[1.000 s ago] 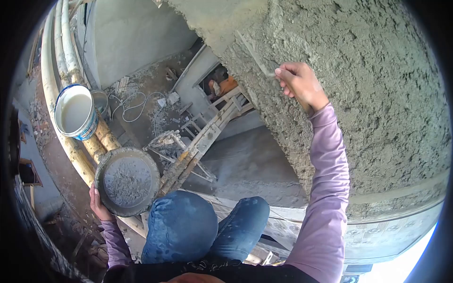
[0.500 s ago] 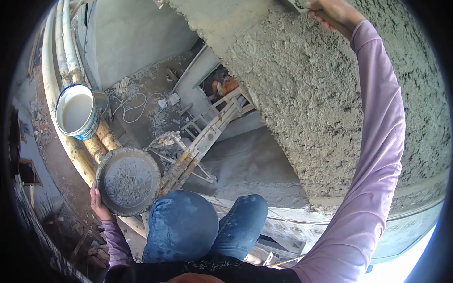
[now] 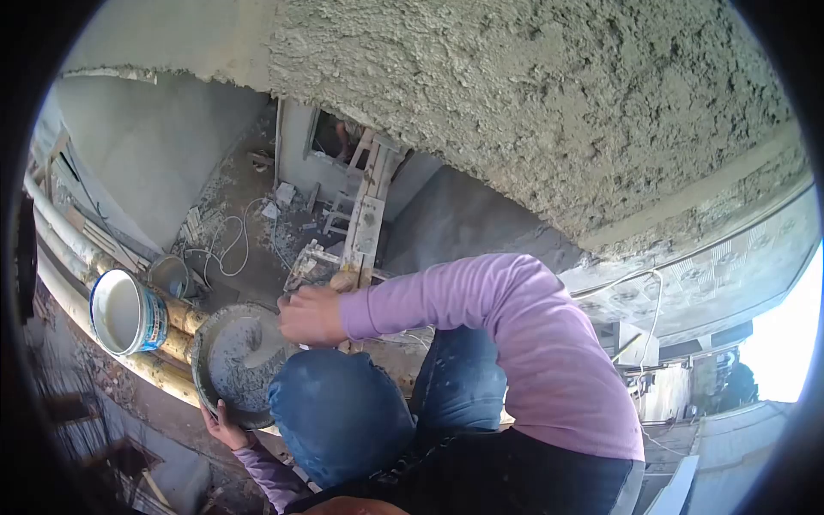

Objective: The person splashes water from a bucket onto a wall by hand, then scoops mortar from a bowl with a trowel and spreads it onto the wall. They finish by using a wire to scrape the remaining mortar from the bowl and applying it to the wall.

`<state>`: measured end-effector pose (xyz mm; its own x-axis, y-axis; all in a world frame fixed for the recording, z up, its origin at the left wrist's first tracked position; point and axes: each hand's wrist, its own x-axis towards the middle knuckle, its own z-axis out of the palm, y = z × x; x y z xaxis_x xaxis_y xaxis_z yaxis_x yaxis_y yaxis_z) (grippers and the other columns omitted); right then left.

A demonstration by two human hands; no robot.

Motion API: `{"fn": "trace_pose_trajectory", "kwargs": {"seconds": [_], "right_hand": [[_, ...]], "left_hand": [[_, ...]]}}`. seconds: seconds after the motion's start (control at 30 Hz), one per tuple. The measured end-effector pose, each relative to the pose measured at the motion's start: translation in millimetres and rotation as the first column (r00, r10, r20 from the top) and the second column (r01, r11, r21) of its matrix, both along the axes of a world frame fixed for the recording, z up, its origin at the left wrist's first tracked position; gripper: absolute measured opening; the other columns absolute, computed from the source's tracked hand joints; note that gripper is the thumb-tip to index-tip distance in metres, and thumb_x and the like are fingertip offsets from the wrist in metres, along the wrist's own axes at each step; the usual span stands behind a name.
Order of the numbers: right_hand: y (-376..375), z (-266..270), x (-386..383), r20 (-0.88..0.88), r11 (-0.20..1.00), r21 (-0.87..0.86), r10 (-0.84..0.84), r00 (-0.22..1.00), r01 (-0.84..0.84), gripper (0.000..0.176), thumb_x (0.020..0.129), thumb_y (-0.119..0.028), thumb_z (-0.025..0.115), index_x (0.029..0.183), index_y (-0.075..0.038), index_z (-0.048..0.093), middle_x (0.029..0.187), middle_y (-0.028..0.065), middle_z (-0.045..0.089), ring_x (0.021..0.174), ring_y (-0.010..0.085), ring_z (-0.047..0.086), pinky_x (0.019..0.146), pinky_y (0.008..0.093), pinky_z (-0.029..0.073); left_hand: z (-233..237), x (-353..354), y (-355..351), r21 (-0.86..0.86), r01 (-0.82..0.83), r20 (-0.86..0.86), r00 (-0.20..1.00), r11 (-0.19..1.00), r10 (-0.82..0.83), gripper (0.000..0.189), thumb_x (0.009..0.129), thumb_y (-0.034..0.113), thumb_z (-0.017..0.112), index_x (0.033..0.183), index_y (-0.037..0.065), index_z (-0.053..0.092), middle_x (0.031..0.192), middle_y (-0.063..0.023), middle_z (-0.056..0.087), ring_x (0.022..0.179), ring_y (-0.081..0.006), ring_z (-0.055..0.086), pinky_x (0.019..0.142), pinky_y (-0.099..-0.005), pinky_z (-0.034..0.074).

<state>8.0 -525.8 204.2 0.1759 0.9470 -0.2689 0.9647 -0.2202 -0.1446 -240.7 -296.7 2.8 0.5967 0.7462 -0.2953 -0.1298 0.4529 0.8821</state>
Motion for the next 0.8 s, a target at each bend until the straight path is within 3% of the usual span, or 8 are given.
{"fn": "trace_pose_trajectory", "kwargs": {"seconds": [0.07,0.17,0.27,0.37,0.47,0.53,0.67,0.8], "right_hand": [[20,-45,-4,0.017,0.989,-0.053,0.142,0.99,-0.141,0.027,0.063,-0.021,0.075,0.078,0.001,0.068,0.084,0.0199,0.064,0.077,0.0333,0.07,0.062,0.0413,0.058],[48,-47,13,0.235,0.975,0.186,0.077,0.969,-0.122,0.026,0.062,-0.025,0.075,0.072,-0.002,0.07,0.078,0.0164,0.065,0.077,0.0309,0.071,0.064,0.0409,0.058],[50,-95,-2,-0.035,0.984,0.053,0.17,0.985,-0.168,0.027,0.064,-0.026,0.075,0.074,-0.002,0.07,0.08,0.0159,0.066,0.078,0.0313,0.071,0.067,0.0416,0.057],[27,-109,-19,-0.123,0.983,0.142,0.133,0.983,-0.116,0.029,0.065,-0.027,0.075,0.075,-0.001,0.068,0.083,0.0164,0.066,0.079,0.0322,0.071,0.069,0.0424,0.057],[21,-53,-13,-0.132,0.993,0.087,-0.064,0.989,0.076,0.019,0.072,-0.02,0.068,0.077,-0.002,0.07,0.088,0.0183,0.067,0.077,0.0336,0.071,0.07,0.0435,0.058],[22,-76,-2,-0.008,0.991,0.106,-0.085,0.996,0.085,0.023,0.071,-0.018,0.067,0.083,0.002,0.069,0.086,0.0199,0.066,0.072,0.0326,0.071,0.065,0.04,0.058],[20,-106,-44,-0.043,0.999,-0.045,0.024,0.999,-0.026,0.021,0.073,-0.017,0.064,0.083,0.001,0.068,0.085,0.0172,0.065,0.076,0.0298,0.07,0.066,0.039,0.058],[21,-65,-27,0.027,0.984,0.178,-0.03,0.999,0.025,0.019,0.074,-0.017,0.063,0.081,0.0,0.064,0.083,0.0139,0.062,0.076,0.0288,0.067,0.068,0.0414,0.056]], "left_hand": [[-15,5,3,0.099,0.012,0.002,1.0,0.995,-0.013,0.053,0.09,0.003,0.062,0.14,-0.007,0.049,0.131,-0.0138,0.06,0.114,-0.0218,0.058,0.103,-0.0353,0.042],[-27,-11,4,0.095,0.048,-0.034,0.998,0.994,-0.045,0.055,0.087,0.001,0.061,0.14,-0.008,0.048,0.13,-0.0137,0.059,0.114,-0.0219,0.057,0.103,-0.0359,0.042],[6,6,-18,0.074,0.007,-0.023,1.0,0.997,-0.006,0.056,0.087,-0.001,0.059,0.141,-0.008,0.047,0.132,-0.014,0.059,0.115,-0.0225,0.057,0.104,-0.0356,0.041],[22,19,-24,0.157,0.036,-0.065,0.998,0.987,-0.026,0.055,0.086,-0.003,0.056,0.141,-0.007,0.049,0.131,-0.0146,0.059,0.113,-0.0224,0.058,0.102,-0.035,0.044],[50,32,-34,0.083,0.046,-0.007,0.999,0.995,-0.046,0.05,0.087,-0.004,0.054,0.137,-0.007,0.051,0.123,-0.0135,0.063,0.106,-0.0199,0.061,0.097,-0.0324,0.046],[33,27,-33,0.147,-0.026,-0.076,0.996,0.989,0.038,0.05,0.086,-0.005,0.056,0.136,-0.008,0.053,0.119,-0.0102,0.066,0.105,-0.0158,0.062,0.096,-0.0276,0.046],[37,42,-37,0.155,-0.052,-0.063,0.996,0.987,0.062,0.053,0.083,-0.009,0.057,0.136,-0.01,0.054,0.122,-0.01,0.066,0.108,-0.0155,0.062,0.098,-0.0266,0.045],[38,29,-33,0.137,-0.078,-0.107,0.99,0.987,0.093,0.054,0.083,-0.009,0.056,0.136,-0.01,0.054,0.123,-0.0103,0.066,0.108,-0.0156,0.063,0.097,-0.0271,0.046]]}}
